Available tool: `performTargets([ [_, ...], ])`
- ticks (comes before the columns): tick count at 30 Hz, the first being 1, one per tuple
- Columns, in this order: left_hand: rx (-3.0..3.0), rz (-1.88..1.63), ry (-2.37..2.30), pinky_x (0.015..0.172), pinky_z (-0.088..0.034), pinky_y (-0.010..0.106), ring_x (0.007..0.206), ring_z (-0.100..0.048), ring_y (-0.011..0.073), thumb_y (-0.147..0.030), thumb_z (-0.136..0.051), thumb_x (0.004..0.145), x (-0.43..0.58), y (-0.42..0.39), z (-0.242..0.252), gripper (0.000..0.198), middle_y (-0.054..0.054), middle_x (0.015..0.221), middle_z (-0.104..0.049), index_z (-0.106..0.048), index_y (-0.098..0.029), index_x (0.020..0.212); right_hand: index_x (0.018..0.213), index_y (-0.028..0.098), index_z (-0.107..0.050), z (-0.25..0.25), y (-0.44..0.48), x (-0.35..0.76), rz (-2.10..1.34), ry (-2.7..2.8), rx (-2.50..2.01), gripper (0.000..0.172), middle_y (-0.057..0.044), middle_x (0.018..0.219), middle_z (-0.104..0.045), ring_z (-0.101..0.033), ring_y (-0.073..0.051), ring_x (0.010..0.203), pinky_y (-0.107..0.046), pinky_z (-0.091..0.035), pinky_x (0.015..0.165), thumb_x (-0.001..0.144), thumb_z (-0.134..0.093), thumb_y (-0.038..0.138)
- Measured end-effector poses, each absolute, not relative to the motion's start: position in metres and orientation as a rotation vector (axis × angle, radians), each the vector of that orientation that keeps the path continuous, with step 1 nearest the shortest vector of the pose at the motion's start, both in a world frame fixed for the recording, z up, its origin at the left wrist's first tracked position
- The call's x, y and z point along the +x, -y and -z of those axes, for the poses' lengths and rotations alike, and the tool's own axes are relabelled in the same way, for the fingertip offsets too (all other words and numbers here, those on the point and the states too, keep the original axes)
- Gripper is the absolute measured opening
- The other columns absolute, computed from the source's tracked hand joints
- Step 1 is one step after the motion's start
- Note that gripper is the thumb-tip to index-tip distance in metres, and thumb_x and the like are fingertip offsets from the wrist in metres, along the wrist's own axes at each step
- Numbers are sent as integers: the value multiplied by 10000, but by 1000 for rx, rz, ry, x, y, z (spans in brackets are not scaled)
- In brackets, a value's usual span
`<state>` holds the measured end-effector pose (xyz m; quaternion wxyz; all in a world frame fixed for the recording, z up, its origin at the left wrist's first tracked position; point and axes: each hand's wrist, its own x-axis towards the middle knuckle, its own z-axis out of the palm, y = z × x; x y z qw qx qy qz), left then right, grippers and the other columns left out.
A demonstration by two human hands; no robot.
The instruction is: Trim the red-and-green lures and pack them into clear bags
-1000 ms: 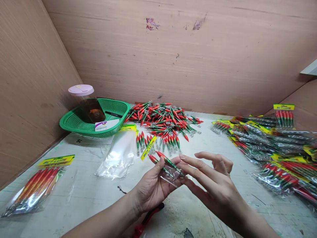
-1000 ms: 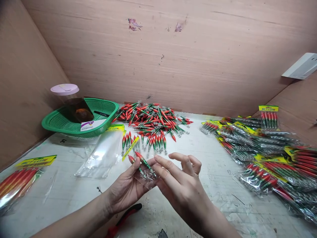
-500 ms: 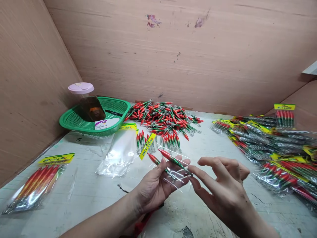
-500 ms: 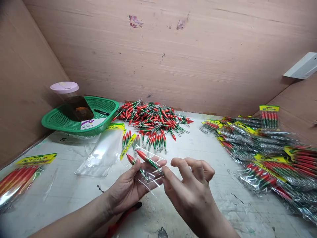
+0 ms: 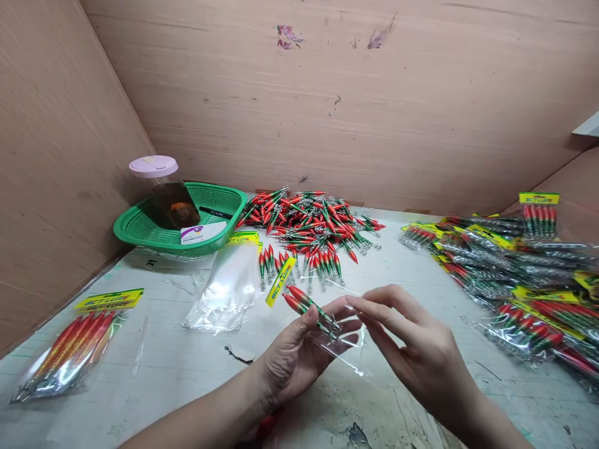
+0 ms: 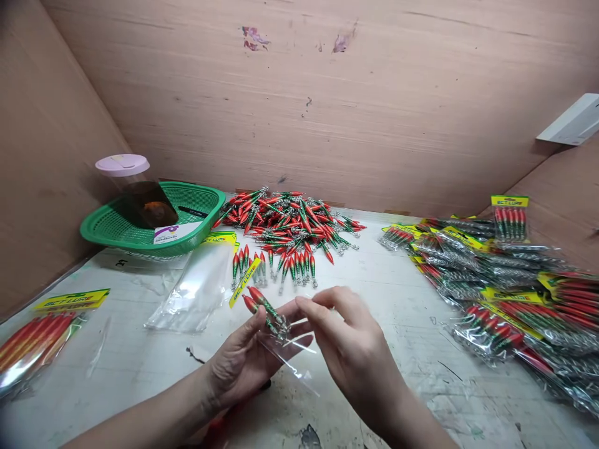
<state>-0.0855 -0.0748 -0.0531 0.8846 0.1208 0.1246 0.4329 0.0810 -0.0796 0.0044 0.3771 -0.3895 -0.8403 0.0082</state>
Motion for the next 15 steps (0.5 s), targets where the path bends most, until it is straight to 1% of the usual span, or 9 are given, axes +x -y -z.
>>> performTargets([
  [2, 193, -943, -275, 1048, -375, 383, 1080, -612, 244, -414, -668, 781, -85, 75, 54, 501, 147, 1158, -665, -634, -93, 1164, 1150, 231, -617, -11, 77, 81, -213, 2171, -952, 344, -40, 842, -586, -585, -131, 743, -236, -493, 615, 900, -445, 69],
  [3, 155, -978, -299, 1021, -409, 379, 1041, -634, 230, -395, -651, 802, -84, 74, 55, 450, 134, 1144, -674, -640, -111, 1150, 1112, 227, -629, -13, 76, 81, -283, 2175, -953, 320, -33, 819, -584, -587, -123, 722, -223, -494, 602, 908, -433, 79],
  [5, 91, -1041, -379, 938, -484, 358, 965, -668, 202, -320, -595, 856, -85, 70, 53, 314, 108, 1098, -696, -657, -136, 1103, 1012, 215, -630, -14, 68, 82, -427, 2183, -963, 215, -28, 815, -589, -590, -123, 724, -228, -500, 617, 916, -454, 137],
  [7, 53, -1086, -476, 852, -537, 325, 903, -689, 184, -244, -531, 895, -89, 63, 48, 240, 99, 1032, -718, -664, -129, 1058, 970, 206, -571, -8, 54, 87, -533, 2149, -984, 134, -34, 843, -597, -592, -130, 739, -245, -510, 633, 936, -443, 223],
  [9, 25, -1137, -548, 796, -563, 296, 861, -700, 174, -216, -489, 912, -96, 54, 40, 243, 95, 968, -732, -657, -116, 1055, 975, 201, -519, 6, 34, 96, -517, 2094, -1053, 133, -43, 863, -593, -586, -134, 727, -261, -513, 629, 947, -418, 283],
  [11, 15, -1194, -578, 748, -578, 272, 837, -706, 167, -216, -459, 923, -104, 45, 31, 270, 87, 926, -738, -638, -118, 1100, 945, 196, -527, 26, 15, 104, -427, 2093, -1141, 109, -33, 833, -580, -567, -129, 676, -256, -496, 589, 917, -466, 283],
  [13, 27, -1235, -569, 692, -584, 248, 810, -711, 159, -223, -438, 932, -112, 38, 24, 297, 74, 900, -742, -613, -140, 1158, 872, 192, -558, 47, 0, 109, -379, 2153, -1193, 58, -16, 796, -565, -553, -130, 654, -252, -481, 572, 833, -568, 233],
  [15, 38, -1241, -548, 660, -584, 234, 792, -714, 155, -231, -424, 939, -116, 34, 22, 314, 74, 890, -745, -596, -142, 1186, 851, 188, -577, 66, -10, 110, -340, 2204, -1224, 87, -17, 804, -559, -555, -140, 682, -262, -481, 594, 770, -580, 158],
])
